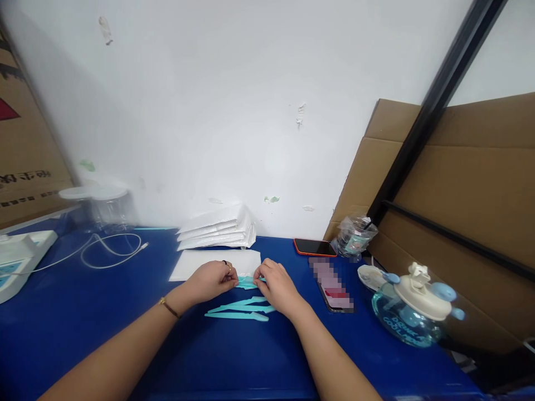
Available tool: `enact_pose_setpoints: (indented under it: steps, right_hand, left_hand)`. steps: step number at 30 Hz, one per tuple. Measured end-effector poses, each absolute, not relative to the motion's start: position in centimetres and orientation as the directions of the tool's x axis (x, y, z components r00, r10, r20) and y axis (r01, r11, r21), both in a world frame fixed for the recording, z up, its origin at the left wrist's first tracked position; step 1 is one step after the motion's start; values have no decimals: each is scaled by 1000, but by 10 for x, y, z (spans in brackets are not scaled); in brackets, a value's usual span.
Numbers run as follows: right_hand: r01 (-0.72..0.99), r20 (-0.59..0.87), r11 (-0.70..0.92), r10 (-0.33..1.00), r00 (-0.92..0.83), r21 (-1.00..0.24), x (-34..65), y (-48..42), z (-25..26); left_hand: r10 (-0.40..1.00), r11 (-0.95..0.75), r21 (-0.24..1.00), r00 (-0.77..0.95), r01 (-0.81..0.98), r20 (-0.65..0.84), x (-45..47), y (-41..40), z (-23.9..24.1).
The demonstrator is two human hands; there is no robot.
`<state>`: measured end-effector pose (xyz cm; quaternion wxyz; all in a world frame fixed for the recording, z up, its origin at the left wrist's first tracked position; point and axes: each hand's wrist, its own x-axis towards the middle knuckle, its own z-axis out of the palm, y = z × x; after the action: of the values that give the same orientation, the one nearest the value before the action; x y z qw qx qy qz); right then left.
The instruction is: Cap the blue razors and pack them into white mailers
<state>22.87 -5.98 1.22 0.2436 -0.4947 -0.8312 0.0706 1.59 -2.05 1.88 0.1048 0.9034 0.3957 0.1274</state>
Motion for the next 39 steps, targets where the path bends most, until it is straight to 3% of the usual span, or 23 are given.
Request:
enact_pose_setpoints:
  steps: [4, 10, 15, 21, 26, 39]
  right_hand:
    - [778, 345, 457, 880, -326, -431, 250, -54, 10]
    - [787, 272, 312, 943, -190, -532, 283, -45, 5]
    - [717, 200, 373, 927, -317, -589, 266, -55, 9]
    - [734, 87, 428, 886, -455, -528, 245, -60, 0]
    - [722, 145, 432, 893, -426, -540, 243, -59, 3]
    - [693, 189, 424, 900, -392, -582, 257, -55, 8]
  left_hand:
    - [765, -643, 246, 624, 725, 159, 11, -17, 20]
    - [799, -575, 362, 598, 733, 58, 1, -8, 13]
    - [804, -575, 392, 584, 718, 109, 5, -8, 10]
    - [753, -627, 404, 650, 666, 96, 8, -18, 17]
    - [692, -684, 373, 719, 627, 60, 13, -21, 15]
    - [763, -642, 249, 636, 725, 112, 9, -18, 20]
